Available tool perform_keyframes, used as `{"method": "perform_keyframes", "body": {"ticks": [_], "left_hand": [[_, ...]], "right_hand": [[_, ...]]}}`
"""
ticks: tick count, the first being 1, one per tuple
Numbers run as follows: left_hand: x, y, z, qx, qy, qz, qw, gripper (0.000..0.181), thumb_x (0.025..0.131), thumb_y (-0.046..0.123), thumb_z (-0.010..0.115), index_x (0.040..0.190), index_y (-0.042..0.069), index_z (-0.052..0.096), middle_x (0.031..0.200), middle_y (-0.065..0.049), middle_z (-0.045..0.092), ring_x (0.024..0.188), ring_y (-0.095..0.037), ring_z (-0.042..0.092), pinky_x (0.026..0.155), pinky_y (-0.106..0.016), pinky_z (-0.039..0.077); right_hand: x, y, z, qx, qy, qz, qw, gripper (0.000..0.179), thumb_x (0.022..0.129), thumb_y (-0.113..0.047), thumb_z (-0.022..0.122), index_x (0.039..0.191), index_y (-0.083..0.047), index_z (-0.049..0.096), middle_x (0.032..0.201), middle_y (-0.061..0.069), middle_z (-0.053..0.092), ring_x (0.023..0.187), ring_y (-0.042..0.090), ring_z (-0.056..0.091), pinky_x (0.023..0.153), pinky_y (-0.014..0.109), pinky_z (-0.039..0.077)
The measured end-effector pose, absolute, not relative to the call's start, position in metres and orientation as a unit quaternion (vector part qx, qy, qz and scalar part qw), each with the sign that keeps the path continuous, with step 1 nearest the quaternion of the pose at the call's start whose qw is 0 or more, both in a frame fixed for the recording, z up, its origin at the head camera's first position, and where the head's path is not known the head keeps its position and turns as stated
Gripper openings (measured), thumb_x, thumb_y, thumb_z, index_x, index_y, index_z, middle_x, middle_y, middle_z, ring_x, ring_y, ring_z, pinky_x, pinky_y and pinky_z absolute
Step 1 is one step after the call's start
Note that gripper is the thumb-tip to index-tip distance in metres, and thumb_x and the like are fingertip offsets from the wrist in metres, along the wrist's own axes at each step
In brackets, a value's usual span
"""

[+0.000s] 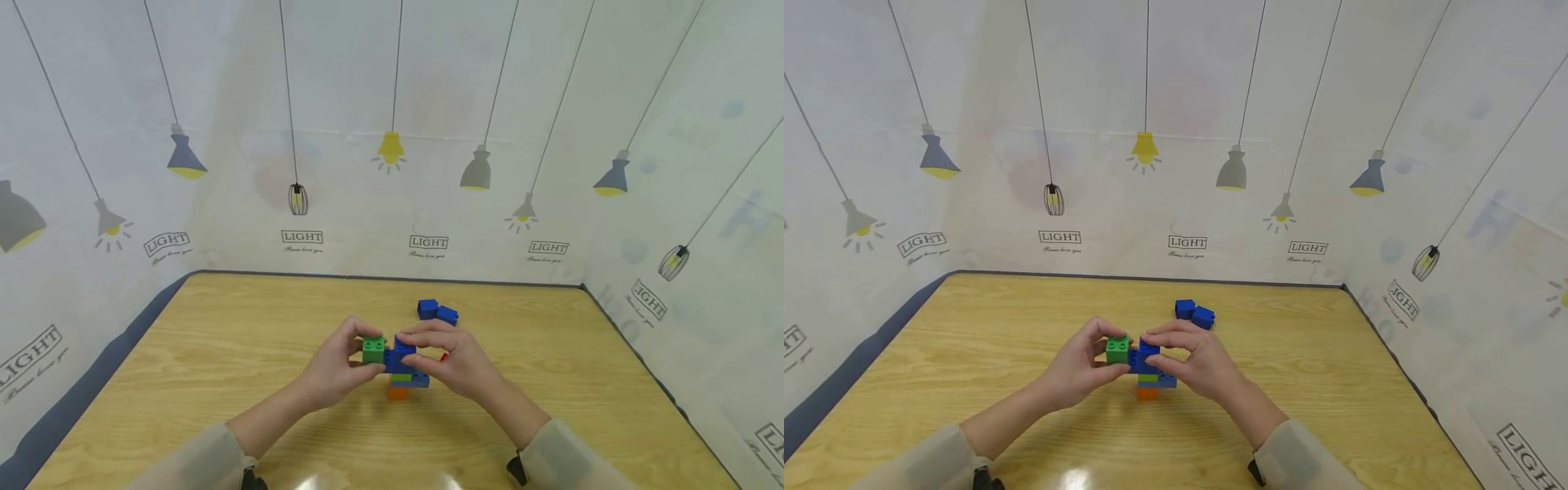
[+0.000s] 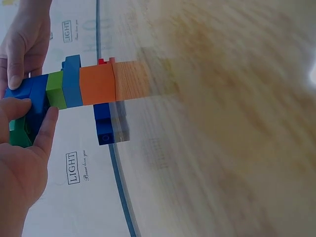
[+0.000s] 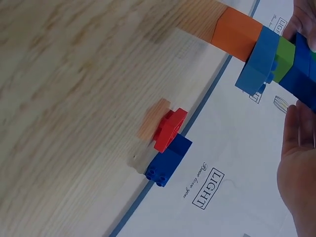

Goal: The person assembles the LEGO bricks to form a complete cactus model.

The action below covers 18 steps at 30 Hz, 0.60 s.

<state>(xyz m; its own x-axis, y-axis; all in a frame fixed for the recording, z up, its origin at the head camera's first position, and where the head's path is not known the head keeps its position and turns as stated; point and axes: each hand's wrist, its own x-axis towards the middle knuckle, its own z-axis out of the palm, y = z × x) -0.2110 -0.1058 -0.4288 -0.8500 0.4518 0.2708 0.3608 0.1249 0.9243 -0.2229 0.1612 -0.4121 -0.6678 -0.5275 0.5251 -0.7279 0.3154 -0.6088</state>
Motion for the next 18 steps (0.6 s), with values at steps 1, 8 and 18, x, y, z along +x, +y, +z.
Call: {"method": "perform_keyframes", "body": {"ticks": [1,8,18], "left_hand": [[-0.2112,-0.1058,-0.4291,0.272,0.748,0.604,0.038,0.045,0.098,-0.007,0.076,0.134,0.004,0.050,0.137,-0.022,0.057,0.123,-0.036,0.071,0.093,-0.032,0.067],[-0.2117,-0.1059,-0.4297,0.271,0.749,0.603,0.038,0.045,0.098,-0.007,0.076,0.133,0.004,0.050,0.137,-0.021,0.057,0.122,-0.036,0.071,0.092,-0.032,0.067],[-0.2110,-0.1057,-0.4289,0.269,0.750,0.603,0.041,0.045,0.098,-0.007,0.076,0.134,0.004,0.050,0.135,-0.022,0.057,0.122,-0.036,0.071,0.093,-0.032,0.067]], "right_hand": [[-0.2228,0.1613,-0.4125,0.391,-0.802,0.436,0.116,0.033,0.094,-0.006,0.086,0.126,-0.010,0.083,0.126,0.005,0.079,0.121,0.024,0.074,0.091,0.031,0.067],[-0.2230,0.1612,-0.4144,0.393,-0.797,0.443,0.119,0.033,0.094,-0.004,0.086,0.127,-0.010,0.082,0.126,0.006,0.078,0.120,0.022,0.074,0.091,0.027,0.066],[-0.2228,0.1615,-0.4156,0.387,-0.797,0.451,0.113,0.032,0.095,-0.005,0.085,0.127,-0.010,0.082,0.127,0.005,0.079,0.121,0.021,0.074,0.092,0.027,0.065]]}}
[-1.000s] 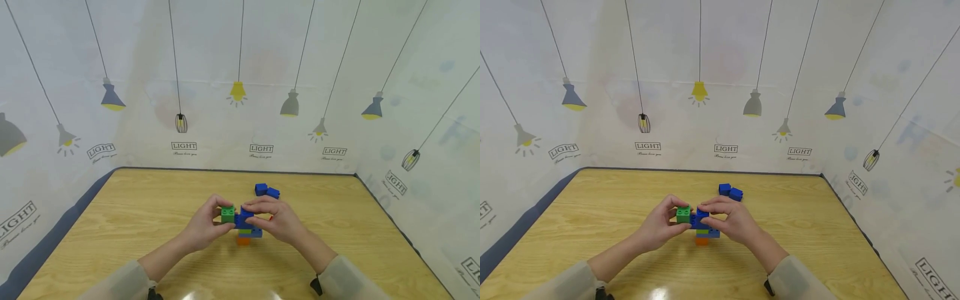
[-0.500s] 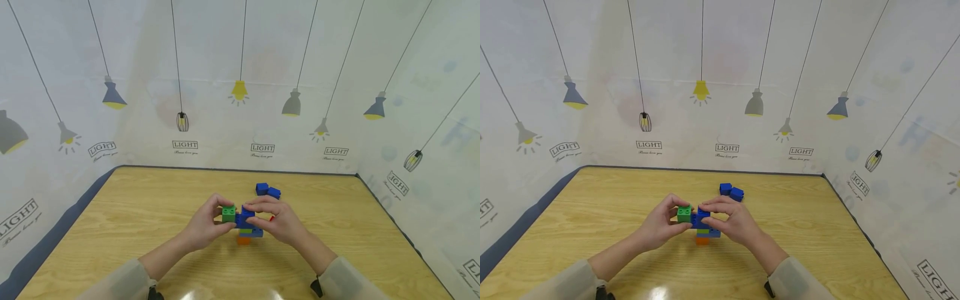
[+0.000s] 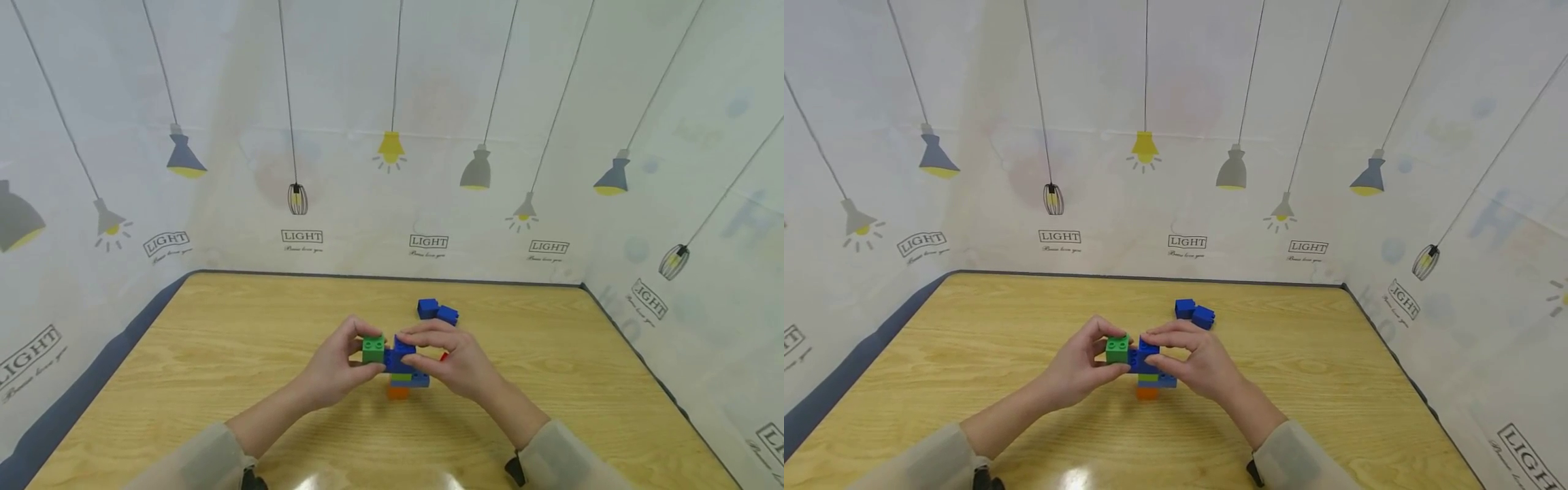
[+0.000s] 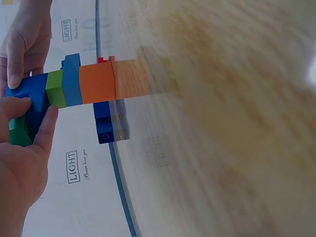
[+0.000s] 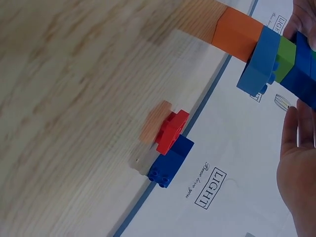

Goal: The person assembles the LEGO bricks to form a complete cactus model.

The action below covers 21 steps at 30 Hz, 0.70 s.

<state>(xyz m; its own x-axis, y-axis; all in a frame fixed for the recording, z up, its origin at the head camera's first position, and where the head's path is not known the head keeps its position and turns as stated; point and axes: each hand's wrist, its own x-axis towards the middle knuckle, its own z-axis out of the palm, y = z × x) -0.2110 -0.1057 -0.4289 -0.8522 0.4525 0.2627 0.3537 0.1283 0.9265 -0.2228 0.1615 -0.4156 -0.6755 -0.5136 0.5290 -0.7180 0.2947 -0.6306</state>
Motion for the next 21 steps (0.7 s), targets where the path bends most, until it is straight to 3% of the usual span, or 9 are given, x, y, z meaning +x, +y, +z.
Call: {"method": "perform_keyframes", "body": {"ticks": [11,21], "left_hand": [[-0.2113,-0.1075,-0.4278,0.272,0.746,0.606,0.038,0.044,0.098,-0.006,0.076,0.133,0.004,0.051,0.135,-0.022,0.058,0.122,-0.037,0.072,0.092,-0.032,0.067],[-0.2100,-0.1067,-0.4273,0.271,0.741,0.612,0.044,0.044,0.098,-0.007,0.076,0.132,0.005,0.051,0.136,-0.024,0.058,0.122,-0.036,0.072,0.093,-0.033,0.067]], "right_hand": [[-0.2219,0.1591,-0.4150,0.382,-0.799,0.452,0.109,0.031,0.097,-0.006,0.084,0.127,-0.011,0.082,0.128,0.006,0.078,0.122,0.019,0.073,0.093,0.029,0.066],[-0.2179,0.1586,-0.4113,0.358,-0.815,0.446,0.093,0.031,0.098,-0.011,0.084,0.129,-0.016,0.082,0.131,0.003,0.077,0.120,0.014,0.072,0.094,0.041,0.067]]}}
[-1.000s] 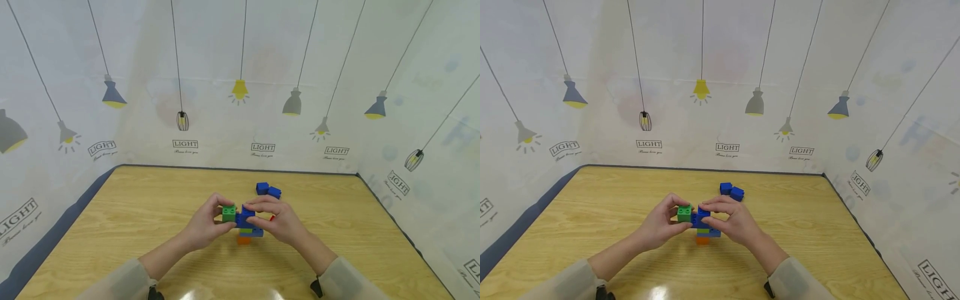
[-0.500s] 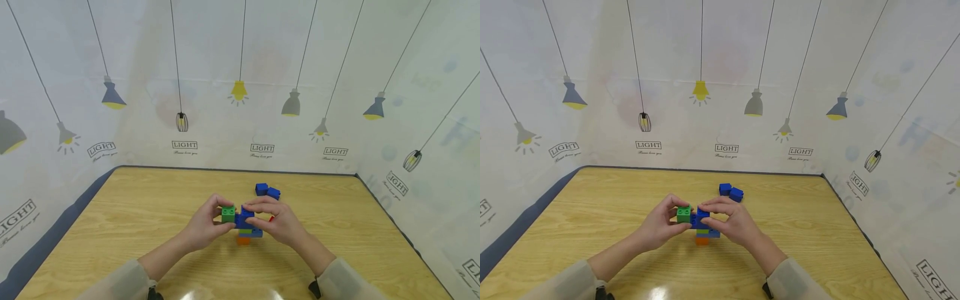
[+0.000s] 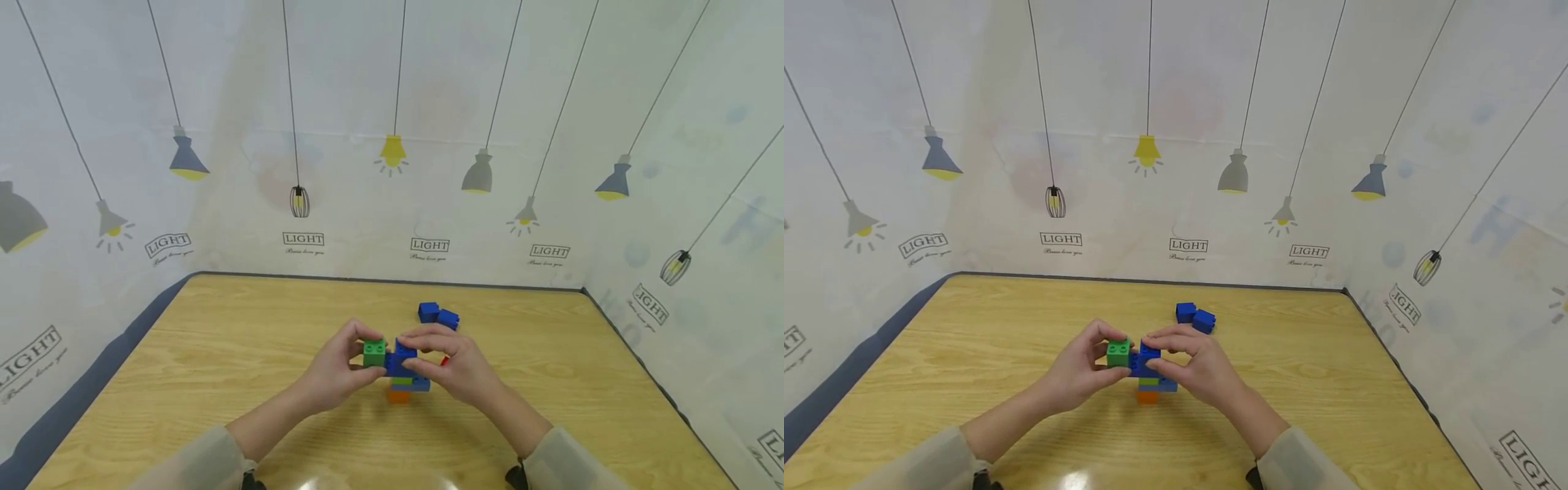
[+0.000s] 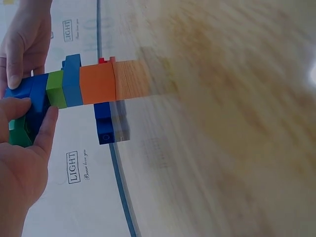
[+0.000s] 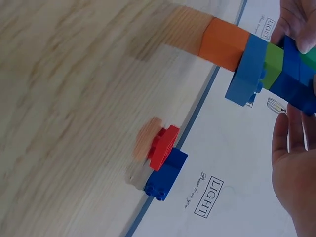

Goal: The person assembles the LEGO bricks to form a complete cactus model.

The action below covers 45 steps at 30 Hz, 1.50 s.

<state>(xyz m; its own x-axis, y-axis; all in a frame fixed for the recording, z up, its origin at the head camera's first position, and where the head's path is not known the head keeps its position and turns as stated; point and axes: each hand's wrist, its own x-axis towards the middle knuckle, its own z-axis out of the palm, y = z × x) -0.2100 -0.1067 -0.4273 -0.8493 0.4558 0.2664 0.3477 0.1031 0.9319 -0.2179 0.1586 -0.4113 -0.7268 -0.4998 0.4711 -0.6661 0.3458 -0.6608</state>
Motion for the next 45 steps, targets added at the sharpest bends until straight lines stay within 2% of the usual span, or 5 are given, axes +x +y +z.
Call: {"method": "perform_keyframes", "body": {"ticks": [13,23,28,37,45], "left_hand": [[-0.209,-0.105,-0.426,0.252,0.754,0.604,0.056,0.060,0.098,-0.003,0.077,0.151,0.011,0.050,0.149,-0.022,0.056,0.125,-0.036,0.070,0.094,-0.032,0.066],[-0.213,-0.092,-0.418,0.208,0.771,0.599,0.065,0.043,0.099,0.035,0.084,0.139,0.024,0.071,0.142,-0.004,0.070,0.130,-0.033,0.067,0.099,-0.033,0.062],[-0.214,-0.087,-0.414,0.198,0.767,0.606,0.067,0.035,0.098,0.032,0.085,0.132,0.025,0.078,0.133,-0.005,0.073,0.123,-0.027,0.069,0.093,-0.026,0.063],[-0.217,-0.085,-0.412,0.186,0.765,0.610,0.093,0.029,0.100,0.031,0.083,0.127,0.024,0.077,0.130,-0.008,0.073,0.112,-0.023,0.071,0.090,-0.033,0.064],[-0.218,-0.085,-0.410,0.195,0.767,0.603,0.104,0.026,0.101,0.030,0.081,0.125,0.023,0.076,0.129,-0.006,0.071,0.111,-0.022,0.066,0.091,-0.032,0.060]], "right_hand": [[-0.216,0.164,-0.400,0.314,-0.822,0.470,0.066,0.027,0.103,-0.015,0.079,0.130,-0.019,0.080,0.131,0.001,0.077,0.117,0.012,0.070,0.099,0.035,0.063],[-0.219,0.183,-0.401,0.249,-0.831,0.492,0.077,0.023,0.109,-0.016,0.070,0.130,-0.017,0.078,0.125,0.002,0.076,0.105,0.009,0.069,0.097,0.026,0.060],[-0.222,0.194,-0.401,0.221,-0.844,0.484,0.074,0.023,0.110,-0.021,0.068,0.131,-0.019,0.078,0.127,0.002,0.077,0.109,0.010,0.070,0.097,0.025,0.059],[-0.240,0.227,-0.416,0.181,-0.859,0.470,0.092,0.025,0.111,-0.022,0.067,0.132,-0.012,0.077,0.126,0.009,0.077,0.101,0.007,0.070,0.086,0.024,0.060],[-0.266,0.249,-0.431,0.122,-0.890,0.437,0.052,0.029,0.112,-0.028,0.065,0.135,-0.014,0.076,0.131,0.015,0.077,0.105,0.024,0.071,0.081,0.028,0.059]]}}
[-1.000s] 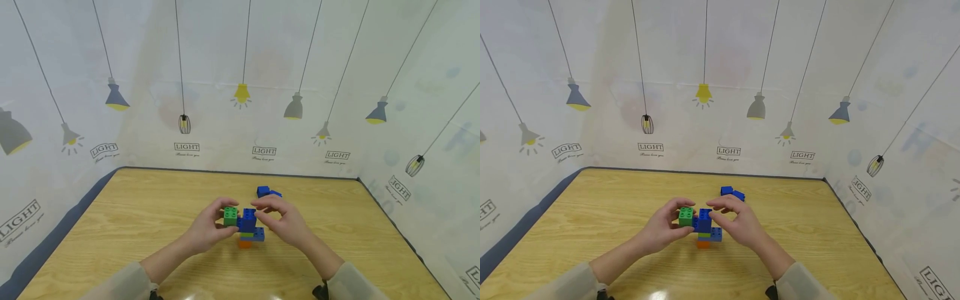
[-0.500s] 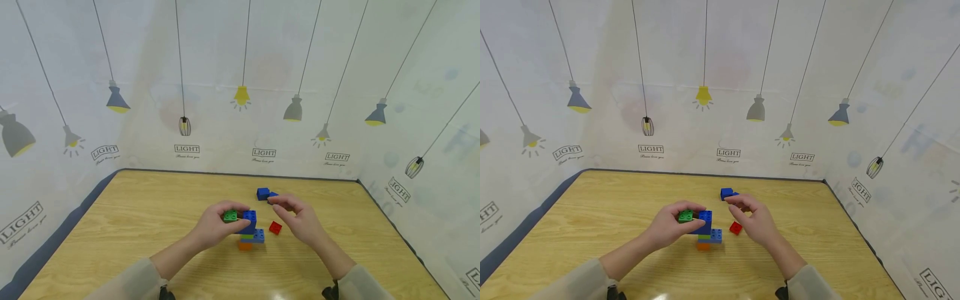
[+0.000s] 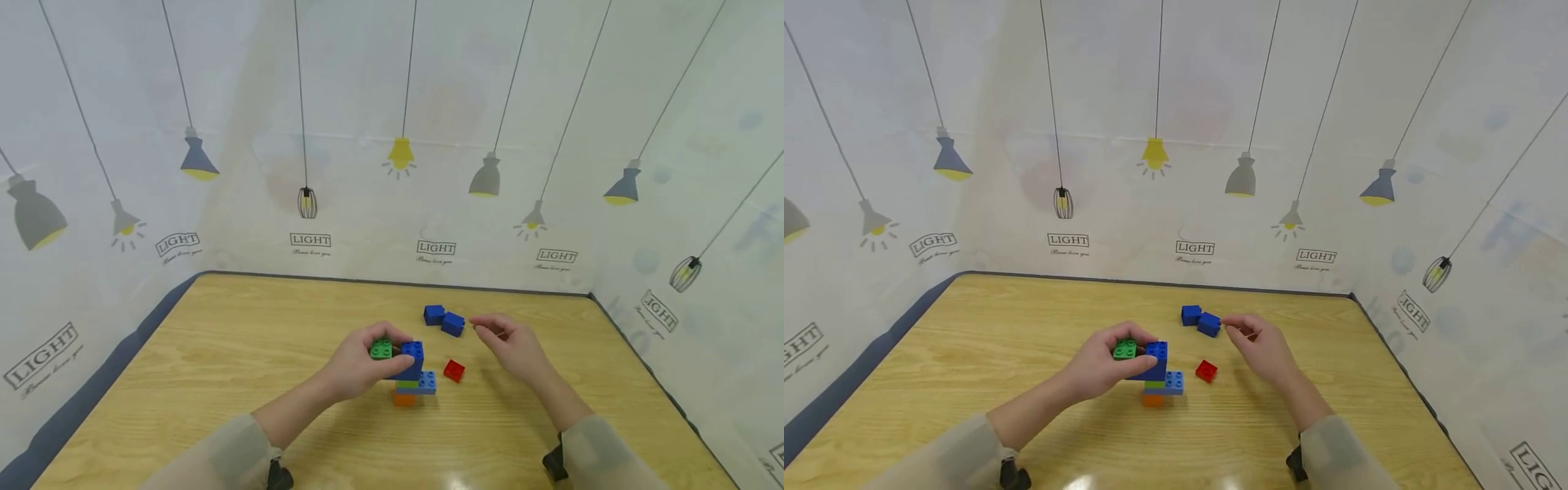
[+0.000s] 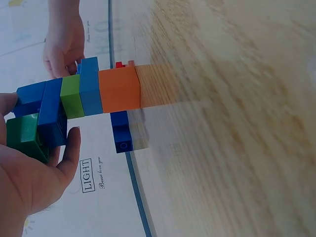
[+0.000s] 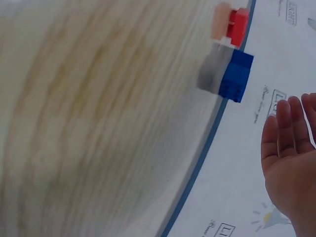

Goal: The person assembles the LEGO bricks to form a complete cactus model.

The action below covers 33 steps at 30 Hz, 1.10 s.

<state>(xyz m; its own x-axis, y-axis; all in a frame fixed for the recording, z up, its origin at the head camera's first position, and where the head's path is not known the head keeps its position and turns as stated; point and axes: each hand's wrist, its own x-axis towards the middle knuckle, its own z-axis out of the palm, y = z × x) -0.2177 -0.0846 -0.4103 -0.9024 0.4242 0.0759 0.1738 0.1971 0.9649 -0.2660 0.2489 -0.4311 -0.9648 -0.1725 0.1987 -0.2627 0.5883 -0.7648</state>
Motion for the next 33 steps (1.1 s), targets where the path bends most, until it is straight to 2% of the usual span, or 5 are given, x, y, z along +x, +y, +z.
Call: {"method": "perform_keyframes", "body": {"ticks": [9,17,23,33], "left_hand": [[-0.218,-0.086,-0.411,0.195,0.778,0.588,0.106,0.029,0.102,0.033,0.080,0.129,0.025,0.074,0.128,-0.006,0.070,0.113,-0.023,0.064,0.092,-0.034,0.057],[-0.219,-0.087,-0.410,0.195,0.777,0.587,0.114,0.029,0.102,0.034,0.079,0.130,0.027,0.075,0.128,-0.005,0.069,0.112,-0.024,0.064,0.092,-0.034,0.058],[-0.219,-0.087,-0.409,0.191,0.776,0.590,0.116,0.028,0.102,0.032,0.080,0.129,0.025,0.075,0.127,-0.006,0.070,0.111,-0.023,0.065,0.090,-0.033,0.059],[-0.221,-0.086,-0.411,0.192,0.776,0.590,0.113,0.028,0.102,0.032,0.080,0.128,0.025,0.075,0.127,-0.006,0.071,0.112,-0.023,0.066,0.092,-0.034,0.059]], "right_hand": [[-0.286,0.250,-0.438,0.103,-0.914,0.391,0.028,0.037,0.114,-0.031,0.061,0.142,-0.009,0.071,0.134,0.014,0.076,0.114,0.028,0.069,0.086,0.035,0.058],[-0.305,0.245,-0.442,0.080,-0.923,0.376,0.005,0.037,0.113,-0.029,0.062,0.144,-0.010,0.070,0.137,0.014,0.074,0.123,0.035,0.067,0.099,0.051,0.061],[-0.319,0.243,-0.447,0.076,-0.924,0.374,-0.010,0.040,0.111,-0.027,0.066,0.147,-0.008,0.067,0.141,0.015,0.071,0.124,0.036,0.067,0.097,0.048,0.061],[-0.327,0.230,-0.453,0.065,-0.919,0.383,-0.066,0.053,0.104,-0.031,0.077,0.150,-0.008,0.063,0.151,0.017,0.064,0.128,0.036,0.065,0.108,0.052,0.057]]}}
